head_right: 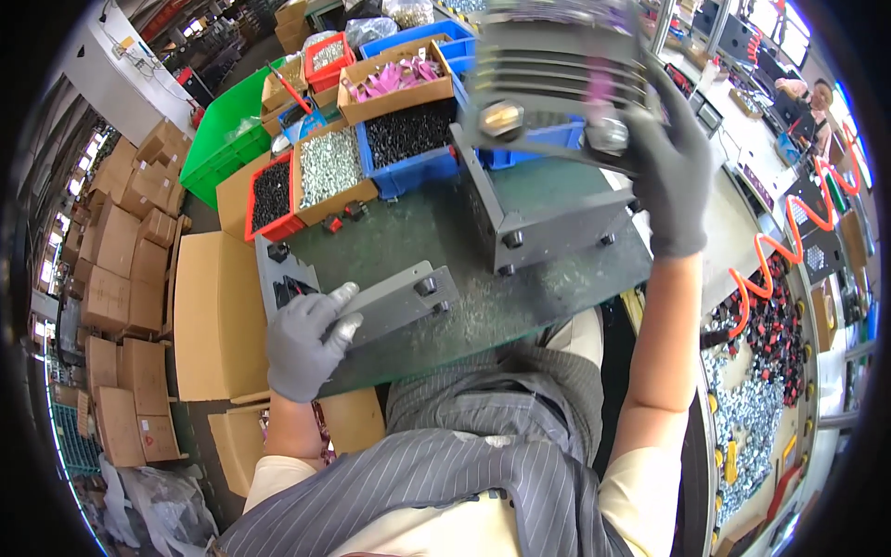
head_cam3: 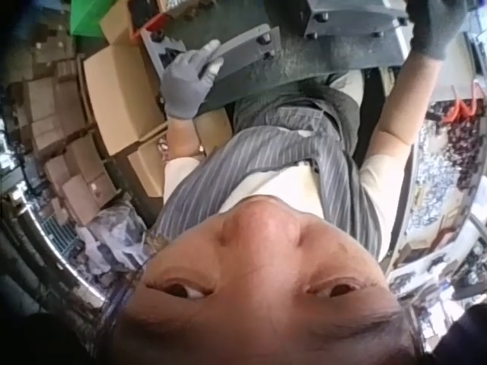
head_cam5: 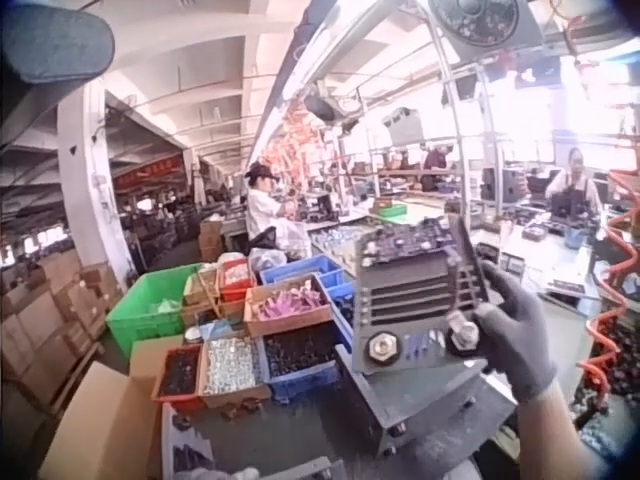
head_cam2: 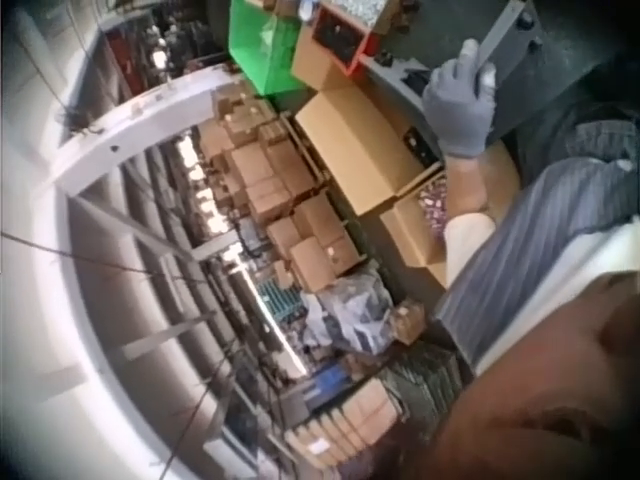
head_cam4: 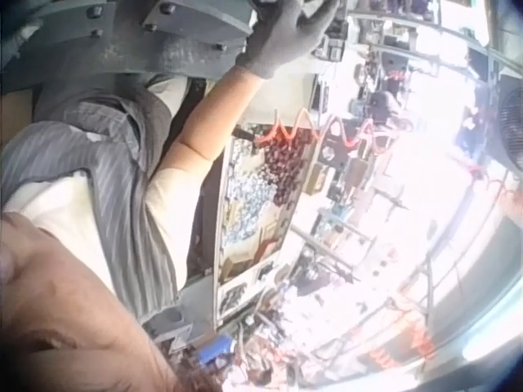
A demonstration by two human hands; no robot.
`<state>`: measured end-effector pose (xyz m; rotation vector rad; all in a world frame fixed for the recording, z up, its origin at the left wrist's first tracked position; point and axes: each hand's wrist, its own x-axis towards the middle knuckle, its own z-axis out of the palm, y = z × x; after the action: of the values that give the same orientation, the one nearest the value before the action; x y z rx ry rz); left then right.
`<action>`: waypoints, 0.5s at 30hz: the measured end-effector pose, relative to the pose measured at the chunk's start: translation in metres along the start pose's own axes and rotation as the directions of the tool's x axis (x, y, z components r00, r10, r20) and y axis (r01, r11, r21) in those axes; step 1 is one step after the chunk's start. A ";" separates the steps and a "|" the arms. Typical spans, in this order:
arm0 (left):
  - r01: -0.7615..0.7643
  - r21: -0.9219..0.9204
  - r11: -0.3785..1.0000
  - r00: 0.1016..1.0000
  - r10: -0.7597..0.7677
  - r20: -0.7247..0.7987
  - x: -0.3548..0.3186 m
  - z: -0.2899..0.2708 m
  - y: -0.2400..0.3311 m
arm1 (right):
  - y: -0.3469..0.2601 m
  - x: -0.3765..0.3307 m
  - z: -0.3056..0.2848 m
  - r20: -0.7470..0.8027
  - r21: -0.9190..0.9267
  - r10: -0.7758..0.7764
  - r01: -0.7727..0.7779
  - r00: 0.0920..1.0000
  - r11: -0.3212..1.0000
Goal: The recorder uses a pneumatic screwdriver to fasten screws onto a metal electronics housing, installs components, and organizes parts on a factory assembly line.
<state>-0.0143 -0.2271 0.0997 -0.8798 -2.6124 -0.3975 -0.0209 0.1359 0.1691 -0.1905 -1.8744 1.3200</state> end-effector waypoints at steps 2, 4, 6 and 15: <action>-0.004 -0.016 1.000 1.000 0.004 0.011 -0.005 -0.001 -0.005 | -0.019 -0.010 0.030 0.202 -0.089 -0.054 0.073 0.978 0.993; 0.014 -0.048 0.999 1.000 -0.014 0.005 -0.010 -0.006 -0.004 | -0.036 -0.021 0.051 0.420 -0.365 -0.157 0.325 0.894 0.872; 0.045 -0.039 0.998 0.999 -0.044 0.022 -0.018 -0.010 -0.007 | -0.037 -0.034 0.081 0.601 -0.570 -0.158 0.559 0.783 0.602; 0.035 -0.070 0.997 0.999 -0.032 0.036 -0.004 -0.009 -0.004 | -0.001 -0.074 0.131 0.855 -0.445 0.091 0.633 0.510 0.633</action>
<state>-0.0118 -0.2361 0.1054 -0.8745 -2.6630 -0.4907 -0.0614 0.0015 0.1153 0.4739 -3.0259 0.2436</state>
